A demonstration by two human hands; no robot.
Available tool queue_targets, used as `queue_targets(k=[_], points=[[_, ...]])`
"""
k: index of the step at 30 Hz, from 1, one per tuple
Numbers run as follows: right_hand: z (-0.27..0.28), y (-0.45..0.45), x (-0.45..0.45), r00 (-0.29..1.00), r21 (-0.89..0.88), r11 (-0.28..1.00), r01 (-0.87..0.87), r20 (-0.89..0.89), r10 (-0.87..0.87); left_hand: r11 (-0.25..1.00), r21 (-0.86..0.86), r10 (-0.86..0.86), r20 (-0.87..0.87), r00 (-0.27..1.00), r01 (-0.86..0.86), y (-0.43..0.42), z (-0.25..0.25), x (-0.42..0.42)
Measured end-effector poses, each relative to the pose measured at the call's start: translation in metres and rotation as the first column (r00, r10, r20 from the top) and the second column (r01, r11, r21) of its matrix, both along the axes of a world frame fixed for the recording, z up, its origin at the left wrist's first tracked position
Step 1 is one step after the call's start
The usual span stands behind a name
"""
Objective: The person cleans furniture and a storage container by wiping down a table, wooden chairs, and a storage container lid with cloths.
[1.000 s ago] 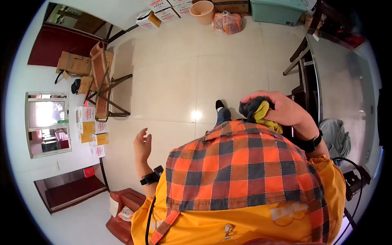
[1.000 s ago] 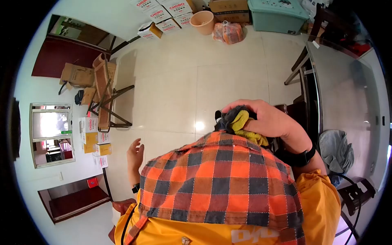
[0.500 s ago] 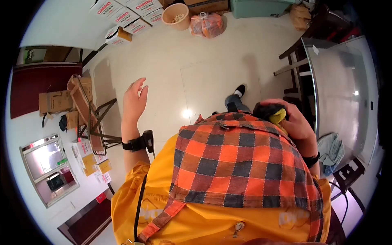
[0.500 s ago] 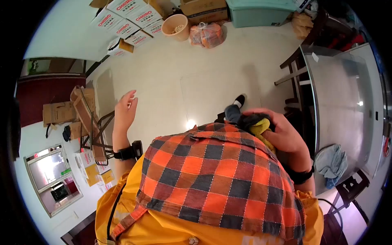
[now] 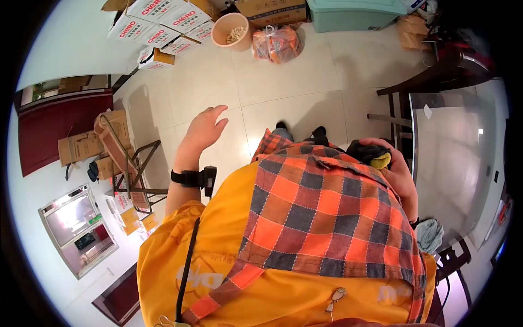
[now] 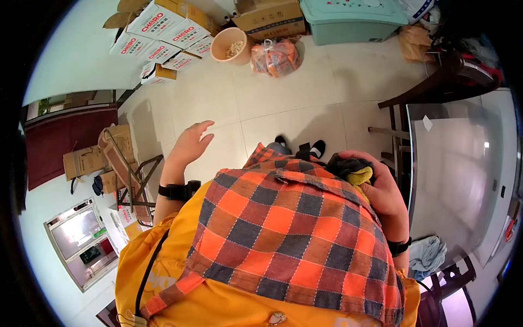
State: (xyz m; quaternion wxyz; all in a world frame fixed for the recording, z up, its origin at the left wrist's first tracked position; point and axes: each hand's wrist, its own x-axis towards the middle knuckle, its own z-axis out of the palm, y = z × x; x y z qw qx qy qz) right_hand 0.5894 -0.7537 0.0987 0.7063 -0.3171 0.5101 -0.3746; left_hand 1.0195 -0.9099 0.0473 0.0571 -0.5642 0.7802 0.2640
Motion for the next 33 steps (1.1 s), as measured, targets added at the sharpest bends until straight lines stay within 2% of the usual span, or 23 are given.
queue_targets(k=[3,4,6,8,9,11,15,16,21,25,27,30,33], points=[[0.001,-0.004,0.008,0.999,0.021,0.999,0.037,0.003,-0.037,0.990,0.135,-0.041,0.040,0.998,0.035,-0.006,-0.004,-0.007],[0.000,-0.014,0.008,0.999,0.023,0.999,0.047,0.000,-0.047,0.988,0.101,-0.117,-0.007,0.993,0.117,-0.013,-0.026,-0.003],[0.003,-0.033,0.010,0.998,0.020,0.998,0.061,0.018,-0.062,0.983,0.125,-0.138,-0.011,0.990,0.138,-0.029,-0.037,-0.003],[0.010,-0.064,0.018,0.995,0.056,0.993,0.100,0.015,-0.101,0.966,0.185,-0.183,-0.016,0.983,0.183,-0.058,-0.046,-0.008],[0.013,-0.066,0.021,0.992,0.073,0.990,0.124,0.028,-0.126,0.956,0.263,-0.141,0.028,0.990,0.129,-0.062,-0.041,-0.008],[0.011,-0.085,0.030,0.991,0.089,0.987,0.135,-0.006,-0.135,0.935,0.271,-0.231,-0.029,0.973,0.230,-0.069,-0.069,-0.003],[0.015,-0.122,0.050,0.989,0.152,0.978,0.144,-0.052,-0.138,0.899,0.364,-0.251,-0.031,0.967,0.245,-0.096,-0.089,0.003],[0.004,-0.125,0.052,0.982,0.200,0.963,0.182,0.009,-0.188,0.879,0.406,-0.281,0.013,0.960,0.252,-0.112,-0.095,0.003],[-0.013,-0.127,0.050,0.961,0.274,0.922,0.274,-0.027,-0.277,0.870,0.400,-0.342,0.066,0.937,0.289,-0.159,-0.116,-0.003],[-0.024,-0.125,0.040,0.928,0.340,0.892,0.297,0.119,-0.354,0.886,0.379,-0.322,0.089,0.943,0.267,-0.166,-0.124,-0.021],[-0.038,-0.127,0.026,0.920,0.361,0.882,0.302,0.130,-0.369,0.880,0.395,-0.323,0.088,0.942,0.264,-0.169,-0.125,-0.037],[-0.057,-0.129,0.004,0.920,0.359,0.884,0.300,0.137,-0.368,0.867,0.435,-0.328,0.137,0.935,0.241,-0.173,-0.123,-0.058],[-0.063,-0.123,-0.022,0.933,0.302,0.903,0.305,0.096,-0.347,0.855,0.440,-0.337,0.070,0.939,0.274,-0.153,-0.128,-0.063]])
